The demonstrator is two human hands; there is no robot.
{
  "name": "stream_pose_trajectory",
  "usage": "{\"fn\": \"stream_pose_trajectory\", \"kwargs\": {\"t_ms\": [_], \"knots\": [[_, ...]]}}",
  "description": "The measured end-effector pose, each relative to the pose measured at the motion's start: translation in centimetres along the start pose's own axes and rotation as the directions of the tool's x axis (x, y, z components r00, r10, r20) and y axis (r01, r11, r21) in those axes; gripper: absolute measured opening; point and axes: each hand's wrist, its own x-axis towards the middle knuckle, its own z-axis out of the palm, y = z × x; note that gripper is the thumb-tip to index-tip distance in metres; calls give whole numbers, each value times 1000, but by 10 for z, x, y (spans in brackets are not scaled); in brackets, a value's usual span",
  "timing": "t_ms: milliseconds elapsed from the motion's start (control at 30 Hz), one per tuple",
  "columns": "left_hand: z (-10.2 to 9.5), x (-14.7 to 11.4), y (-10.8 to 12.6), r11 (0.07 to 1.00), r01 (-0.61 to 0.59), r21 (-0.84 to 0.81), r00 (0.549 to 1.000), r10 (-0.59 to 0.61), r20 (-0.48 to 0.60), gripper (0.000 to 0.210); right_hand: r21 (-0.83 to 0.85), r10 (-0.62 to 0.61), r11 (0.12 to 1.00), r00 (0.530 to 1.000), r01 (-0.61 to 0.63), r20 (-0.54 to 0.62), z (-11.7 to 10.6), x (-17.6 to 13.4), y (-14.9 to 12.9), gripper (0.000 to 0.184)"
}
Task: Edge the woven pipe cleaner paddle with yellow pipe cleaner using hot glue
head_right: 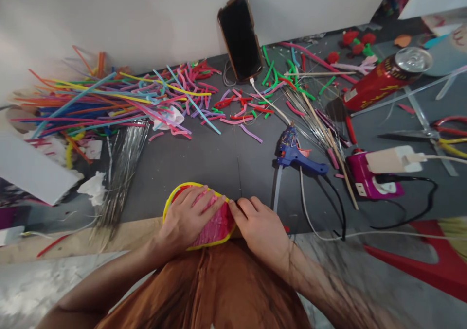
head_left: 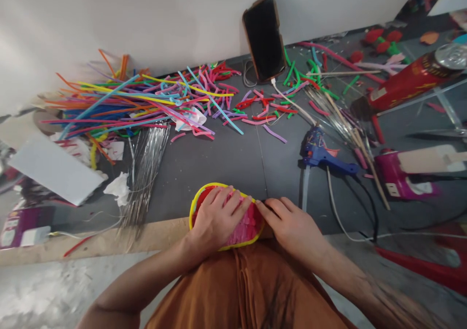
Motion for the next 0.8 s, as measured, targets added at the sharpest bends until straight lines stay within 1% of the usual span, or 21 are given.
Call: {"fn": "stream_pose_trajectory", "kwargs": {"t_ms": [67, 267, 433, 567, 700, 800], "knots": [[0, 0, 1, 1000, 8, 10, 1000, -8, 1, 29, 16, 23, 1000, 1000, -23, 3, 2, -5, 0, 42], [-1, 1, 3, 999, 16, 37, 1000, -17, 22, 30, 17, 19, 1000, 999, -19, -34, 5, -20, 0, 41], [1, 4, 2, 996, -65, 61, 998, 65, 14, 28, -10, 26, 1000, 998, -27, -53, 6, -18, 0, 41], [4, 4, 2, 994, -92, 60, 996, 91, 12, 30, -22, 58, 998, 998, -58, -4, 3, -12, 0, 41], [1, 1, -4, 998, -56, 13, 998, 56, -33, 33, -43, 78, 996, 997, -77, 23, -1, -7, 0, 41], [-7, -5, -16, 997, 64, -50, 997, -67, -47, 36, -50, 80, 996, 997, -79, 21, -3, -6, 0, 40]]}}
